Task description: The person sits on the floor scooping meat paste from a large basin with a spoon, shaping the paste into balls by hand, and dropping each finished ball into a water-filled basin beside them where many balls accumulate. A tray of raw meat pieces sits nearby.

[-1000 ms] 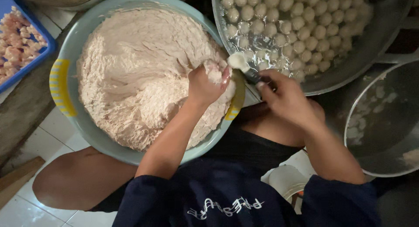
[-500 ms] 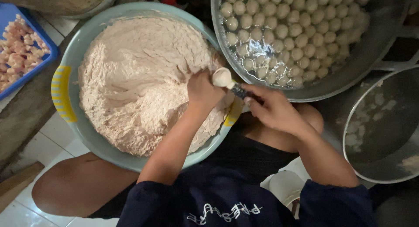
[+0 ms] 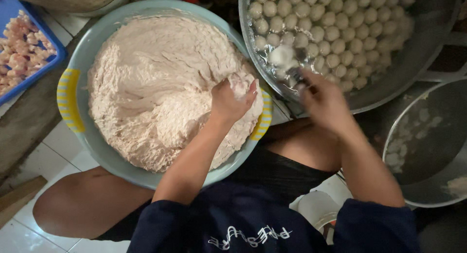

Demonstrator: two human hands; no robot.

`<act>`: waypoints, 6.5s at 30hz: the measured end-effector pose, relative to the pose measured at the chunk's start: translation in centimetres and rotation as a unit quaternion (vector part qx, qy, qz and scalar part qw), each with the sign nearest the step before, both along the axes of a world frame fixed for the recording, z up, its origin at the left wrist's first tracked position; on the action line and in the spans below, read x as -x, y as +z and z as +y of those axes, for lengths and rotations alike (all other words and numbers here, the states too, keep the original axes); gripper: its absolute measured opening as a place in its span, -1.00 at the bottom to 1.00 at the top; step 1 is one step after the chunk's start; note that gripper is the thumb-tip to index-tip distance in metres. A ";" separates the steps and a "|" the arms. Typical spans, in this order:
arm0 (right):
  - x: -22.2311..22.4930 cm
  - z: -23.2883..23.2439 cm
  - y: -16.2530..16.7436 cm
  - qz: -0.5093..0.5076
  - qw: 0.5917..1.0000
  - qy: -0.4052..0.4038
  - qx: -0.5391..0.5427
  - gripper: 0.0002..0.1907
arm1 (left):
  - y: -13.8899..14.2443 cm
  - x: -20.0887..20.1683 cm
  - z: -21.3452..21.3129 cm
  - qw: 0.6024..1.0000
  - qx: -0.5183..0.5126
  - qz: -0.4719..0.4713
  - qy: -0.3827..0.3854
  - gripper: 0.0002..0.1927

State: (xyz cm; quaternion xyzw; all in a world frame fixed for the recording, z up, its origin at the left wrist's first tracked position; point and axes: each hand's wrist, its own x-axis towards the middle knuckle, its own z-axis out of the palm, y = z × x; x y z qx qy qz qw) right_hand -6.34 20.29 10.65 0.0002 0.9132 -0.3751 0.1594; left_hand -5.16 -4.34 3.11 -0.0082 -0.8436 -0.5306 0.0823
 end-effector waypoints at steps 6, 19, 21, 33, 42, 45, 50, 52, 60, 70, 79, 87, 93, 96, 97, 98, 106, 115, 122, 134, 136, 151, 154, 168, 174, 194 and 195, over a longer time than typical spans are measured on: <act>-2.4 -4.2 2.2 0.123 0.976 0.152 0.097 -0.50 | -1.3 0.1 0.7 0.998 -0.045 0.045 0.028 -0.71; -0.3 0.0 -1.2 0.131 0.985 0.105 0.049 -0.43 | 2.0 -1.1 0.8 0.986 0.160 -0.011 0.044 -0.66; 0.4 0.8 -1.9 0.113 0.991 0.069 -0.033 -0.47 | 2.1 -1.7 0.8 0.988 0.148 -0.030 0.037 -0.56; -3.9 -2.7 1.0 -0.064 0.986 0.074 0.133 -0.41 | -1.2 -1.0 0.9 0.994 0.002 0.097 0.056 -0.56; -3.1 -2.9 1.4 -0.243 0.950 0.056 0.189 -0.43 | -0.7 -0.7 0.9 0.973 0.141 -0.180 0.009 -0.63; -1.7 -1.1 0.0 -0.147 0.981 0.026 0.128 -0.43 | 0.8 -1.2 0.6 0.983 0.179 0.006 0.031 -0.59; 2.0 1.5 -4.2 0.131 0.987 0.067 -0.071 -0.48 | 2.1 -2.8 1.5 0.979 0.195 -0.046 0.023 -0.49; 2.7 1.9 -5.2 0.101 0.987 0.054 -0.109 -0.54 | 1.8 -2.7 1.6 0.984 0.171 -0.046 0.008 -0.53; 0.3 1.1 -2.0 0.072 0.995 0.036 0.056 -0.55 | 0.3 -1.4 1.0 0.999 -0.031 -0.009 0.014 -0.76; -4.5 -3.5 0.9 0.042 0.972 0.161 0.167 -0.51 | -1.1 -0.7 1.8 0.995 0.049 -0.087 0.008 -0.76; -1.0 -0.2 -1.2 0.128 0.986 0.100 0.025 -0.46 | 1.4 -2.0 2.0 0.975 0.210 -0.019 0.063 -0.58; -0.5 0.3 -0.4 0.048 0.998 0.008 -0.045 -0.52 | -0.2 -2.4 0.9 0.996 0.076 0.038 -0.006 -0.83; -4.0 -2.9 1.5 0.020 0.987 0.118 0.103 -0.46 | -1.0 -2.0 1.1 0.998 -0.027 0.030 0.057 -0.65; -4.6 -4.1 1.6 -0.013 0.986 0.115 0.121 -0.47 | -0.9 -1.6 1.4 0.996 0.057 -0.065 -0.002 -0.89; -4.6 -4.3 1.5 -0.038 0.986 0.105 0.127 -0.48 | -0.8 -1.5 1.3 0.995 0.037 -0.093 0.013 -0.83; -4.6 -4.4 1.5 -0.108 0.978 0.080 0.161 -0.47 | -0.6 -1.6 1.3 0.992 0.017 -0.123 0.028 -0.78; -3.0 -2.0 -0.3 -0.053 0.989 0.049 0.126 -0.49 | 0.2 -2.3 -0.3 0.976 0.190 -0.108 0.028 -0.49; 3.0 1.1 -5.3 0.087 0.985 0.044 -0.143 -0.46 | 3.4 -9.3 -0.5 0.904 0.345 -0.225 -0.114 -0.19; 3.0 1.2 -4.7 0.128 0.988 0.011 -0.087 -0.49 | 3.5 -4.3 1.6 0.856 0.333 -0.360 -0.162 -0.07; -1.6 2.2 -0.5 0.144 0.988 -0.049 -0.027 -0.62 | -0.7 -0.8 0.5 0.977 0.187 -0.093 -0.033 -0.53; -2.3 1.0 0.1 0.104 0.994 -0.030 -0.008 -0.63 | -1.0 -1.0 0.8 0.988 0.144 -0.060 -0.017 -0.70; -3.9 -4.3 2.6 -0.004 0.992 0.072 0.101 -0.51 | -2.5 0.2 1.7 0.998 0.065 -0.018 -0.002 -0.78; -3.3 -4.0 2.3 -0.086 0.979 0.070 0.171 -0.52 | -2.2 0.5 1.6 0.993 0.081 -0.082 0.020 -0.76; 2.1 2.1 -4.2 0.219 0.970 0.054 -0.091 -0.56 | 0.2 -0.1 1.7 0.990 0.134 0.019 0.050 -0.61; -0.7 -0.6 -0.1 -0.044 0.999 -0.008 0.021 -0.56 | -1.3 0.3 1.5 0.998 -0.025 0.043 0.045 -0.74; -0.7 -0.1 -1.7 0.025 0.999 0.034 0.035 -0.45 | 1.3 -1.2 1.5 0.975 0.217 0.038 0.040 -0.68; 0.0 0.2 -2.4 0.083 0.995 0.050 0.013 -0.45 | 1.6 -1.4 1.7 0.968 0.247 0.031 0.034 -0.67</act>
